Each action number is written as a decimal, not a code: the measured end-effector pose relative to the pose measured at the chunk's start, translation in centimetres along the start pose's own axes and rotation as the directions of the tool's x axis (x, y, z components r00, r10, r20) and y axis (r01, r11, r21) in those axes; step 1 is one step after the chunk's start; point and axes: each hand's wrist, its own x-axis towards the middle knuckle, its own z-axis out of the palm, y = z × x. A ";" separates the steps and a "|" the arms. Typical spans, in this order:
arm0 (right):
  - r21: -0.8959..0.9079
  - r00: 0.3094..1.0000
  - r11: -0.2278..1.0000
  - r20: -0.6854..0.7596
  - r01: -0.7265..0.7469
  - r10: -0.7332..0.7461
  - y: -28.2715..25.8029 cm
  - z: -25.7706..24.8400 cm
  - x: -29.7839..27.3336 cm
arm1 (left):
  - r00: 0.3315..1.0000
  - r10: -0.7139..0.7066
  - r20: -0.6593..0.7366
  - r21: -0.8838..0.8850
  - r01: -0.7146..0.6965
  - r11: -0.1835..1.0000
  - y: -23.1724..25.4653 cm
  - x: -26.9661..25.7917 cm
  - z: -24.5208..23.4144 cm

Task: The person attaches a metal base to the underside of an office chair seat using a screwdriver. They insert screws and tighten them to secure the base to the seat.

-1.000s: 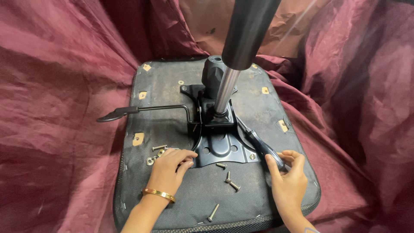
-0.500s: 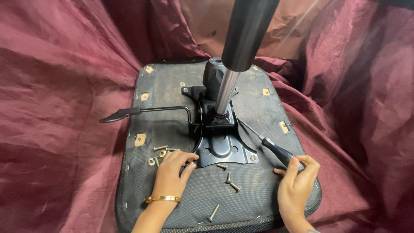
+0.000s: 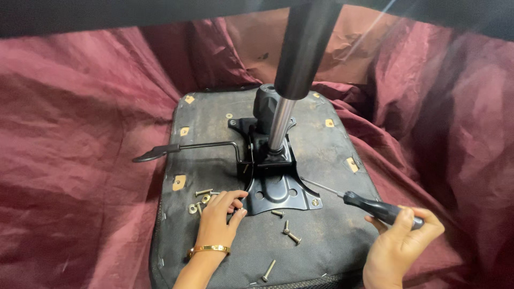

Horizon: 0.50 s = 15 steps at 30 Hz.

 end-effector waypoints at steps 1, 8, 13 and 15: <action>-0.005 0.999 0.999 0.017 0.038 -0.038 -0.6 0.5 -0.2 | 1.000 0.011 -0.003 0.005 -0.011 1.000 0.1 0.1 0.0; 0.033 0.940 0.954 0.159 0.299 -0.300 -4.8 3.0 0.2 | 1.000 0.002 -0.028 -0.005 -0.003 1.000 -0.2 0.0 0.3; 0.017 0.891 0.923 0.253 0.384 -0.376 -6.1 4.5 -0.1 | 0.999 0.022 -0.030 -0.011 -0.022 1.000 -0.6 0.1 0.4; -0.034 0.879 0.920 0.310 0.390 -0.361 -6.4 5.7 -0.7 | 0.999 0.032 -0.036 -0.020 -0.033 0.999 -0.6 0.1 0.4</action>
